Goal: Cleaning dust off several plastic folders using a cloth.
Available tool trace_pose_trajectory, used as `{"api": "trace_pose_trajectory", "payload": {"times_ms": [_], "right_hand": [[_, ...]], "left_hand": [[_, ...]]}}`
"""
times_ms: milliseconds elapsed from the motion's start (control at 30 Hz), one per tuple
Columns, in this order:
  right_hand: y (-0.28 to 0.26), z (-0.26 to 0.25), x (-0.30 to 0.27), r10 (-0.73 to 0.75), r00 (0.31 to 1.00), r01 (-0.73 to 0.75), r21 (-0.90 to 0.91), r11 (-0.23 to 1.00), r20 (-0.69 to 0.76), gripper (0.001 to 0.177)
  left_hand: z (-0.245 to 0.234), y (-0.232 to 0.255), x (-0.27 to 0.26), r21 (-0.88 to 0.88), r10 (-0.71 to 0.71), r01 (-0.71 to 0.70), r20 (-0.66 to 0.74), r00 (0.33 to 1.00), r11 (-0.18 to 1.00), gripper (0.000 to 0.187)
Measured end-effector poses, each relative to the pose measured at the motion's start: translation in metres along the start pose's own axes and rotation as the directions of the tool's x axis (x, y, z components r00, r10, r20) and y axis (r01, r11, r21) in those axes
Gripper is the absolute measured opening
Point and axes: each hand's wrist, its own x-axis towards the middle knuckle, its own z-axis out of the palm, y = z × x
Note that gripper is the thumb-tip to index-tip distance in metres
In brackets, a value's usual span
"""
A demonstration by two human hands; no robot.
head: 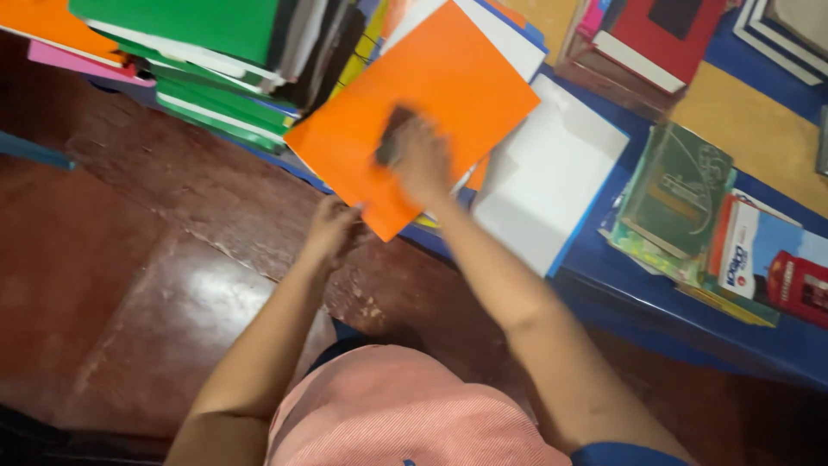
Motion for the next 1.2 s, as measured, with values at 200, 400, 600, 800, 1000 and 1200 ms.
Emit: {"api": "trace_pose_trajectory", "payload": {"times_ms": [200,400,600,800,1000,1200], "right_hand": [[-0.075,0.013,-0.015,-0.161,0.956,0.16,0.024,0.987,0.247,0.056],[0.06,-0.01,0.091,0.247,0.968,-0.249,-0.067,0.966,-0.043,0.071],[0.119,-0.017,0.139,0.641,0.766,-0.634,-0.115,0.764,0.036,0.085],[-0.023,0.008,0.122,0.045,0.997,-0.045,0.003,0.999,-0.064,0.038],[-0.086,0.046,0.012,-0.27,0.91,0.236,0.14,0.962,0.316,0.065],[0.0,-0.054,-0.006,-0.062,0.986,0.052,-0.075,0.996,-0.152,0.019]], "left_hand": [[-0.031,-0.045,0.041,0.173,0.136,-0.15,0.09,0.987,0.973,0.062],[-0.051,-0.03,0.034,0.047,-0.002,-0.007,0.191,0.982,0.999,0.058],[-0.045,0.01,0.002,0.049,0.01,-0.025,0.28,0.96,0.999,0.06],[-0.041,0.023,0.016,-0.104,-0.136,0.175,0.309,0.941,0.979,0.077],[-0.059,-0.058,0.062,-0.115,-0.034,0.054,0.177,0.984,0.992,0.072],[-0.039,-0.04,0.047,-0.171,0.2,-0.174,0.145,0.969,0.97,0.072]]}}
